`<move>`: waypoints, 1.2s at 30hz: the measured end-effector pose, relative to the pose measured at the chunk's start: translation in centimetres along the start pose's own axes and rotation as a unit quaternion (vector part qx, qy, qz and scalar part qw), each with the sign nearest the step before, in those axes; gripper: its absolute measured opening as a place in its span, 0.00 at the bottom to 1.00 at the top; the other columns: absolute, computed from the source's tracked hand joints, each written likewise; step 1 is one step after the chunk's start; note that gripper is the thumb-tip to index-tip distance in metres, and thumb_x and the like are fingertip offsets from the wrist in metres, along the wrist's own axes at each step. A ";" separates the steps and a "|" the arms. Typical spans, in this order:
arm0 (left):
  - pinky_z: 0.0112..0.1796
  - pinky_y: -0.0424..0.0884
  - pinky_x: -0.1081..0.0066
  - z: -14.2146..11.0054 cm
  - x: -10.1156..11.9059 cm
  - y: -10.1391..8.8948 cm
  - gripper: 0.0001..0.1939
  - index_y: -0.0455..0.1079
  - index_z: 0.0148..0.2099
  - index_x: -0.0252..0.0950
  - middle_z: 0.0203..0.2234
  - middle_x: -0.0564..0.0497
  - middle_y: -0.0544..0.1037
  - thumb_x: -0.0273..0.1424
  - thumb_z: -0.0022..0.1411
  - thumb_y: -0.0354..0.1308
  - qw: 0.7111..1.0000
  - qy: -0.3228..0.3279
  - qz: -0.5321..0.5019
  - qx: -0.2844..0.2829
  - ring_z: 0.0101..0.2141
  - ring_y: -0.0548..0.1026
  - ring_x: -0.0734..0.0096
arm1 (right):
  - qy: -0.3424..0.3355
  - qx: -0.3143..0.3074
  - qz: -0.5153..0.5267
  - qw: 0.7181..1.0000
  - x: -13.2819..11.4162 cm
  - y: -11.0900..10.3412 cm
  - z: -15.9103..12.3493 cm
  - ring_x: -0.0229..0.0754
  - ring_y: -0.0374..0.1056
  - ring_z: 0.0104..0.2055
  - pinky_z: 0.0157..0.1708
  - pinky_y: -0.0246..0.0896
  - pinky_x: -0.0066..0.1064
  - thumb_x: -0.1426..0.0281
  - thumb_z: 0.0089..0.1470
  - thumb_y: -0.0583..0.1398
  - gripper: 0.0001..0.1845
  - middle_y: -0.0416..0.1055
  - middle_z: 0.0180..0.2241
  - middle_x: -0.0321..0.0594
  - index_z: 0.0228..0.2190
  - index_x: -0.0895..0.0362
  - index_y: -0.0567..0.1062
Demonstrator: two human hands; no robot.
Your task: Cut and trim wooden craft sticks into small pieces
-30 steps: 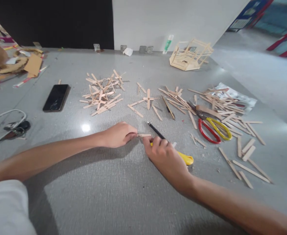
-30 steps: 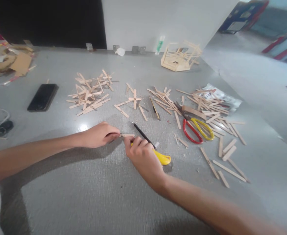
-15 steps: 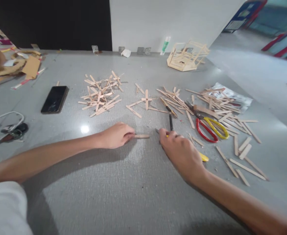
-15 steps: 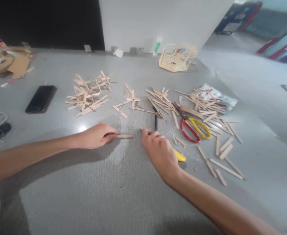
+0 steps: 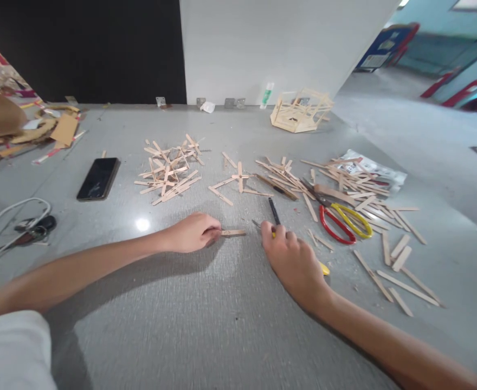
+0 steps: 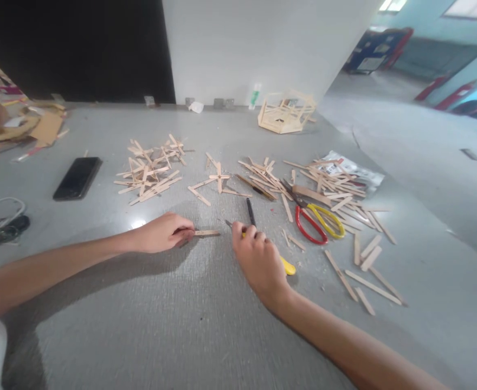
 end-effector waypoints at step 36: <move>0.19 0.61 0.81 -7.0 9.3 -1.3 0.18 0.72 0.37 0.33 0.22 0.53 0.74 0.38 0.76 0.50 0.947 0.065 -0.277 0.148 0.17 0.67 0.83 | 0.030 -0.022 0.886 0.462 3.4 -9.3 1.9 0.28 0.53 0.16 0.14 0.47 0.24 0.57 0.62 0.64 0.17 0.75 0.24 0.37 0.28 0.57 0.77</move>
Point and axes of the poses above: each hand's wrist, its own z-axis towards the middle knuckle, its own y-axis out of the palm, x = y × z, the point moved 6 cm from there along z, towards the middle knuckle
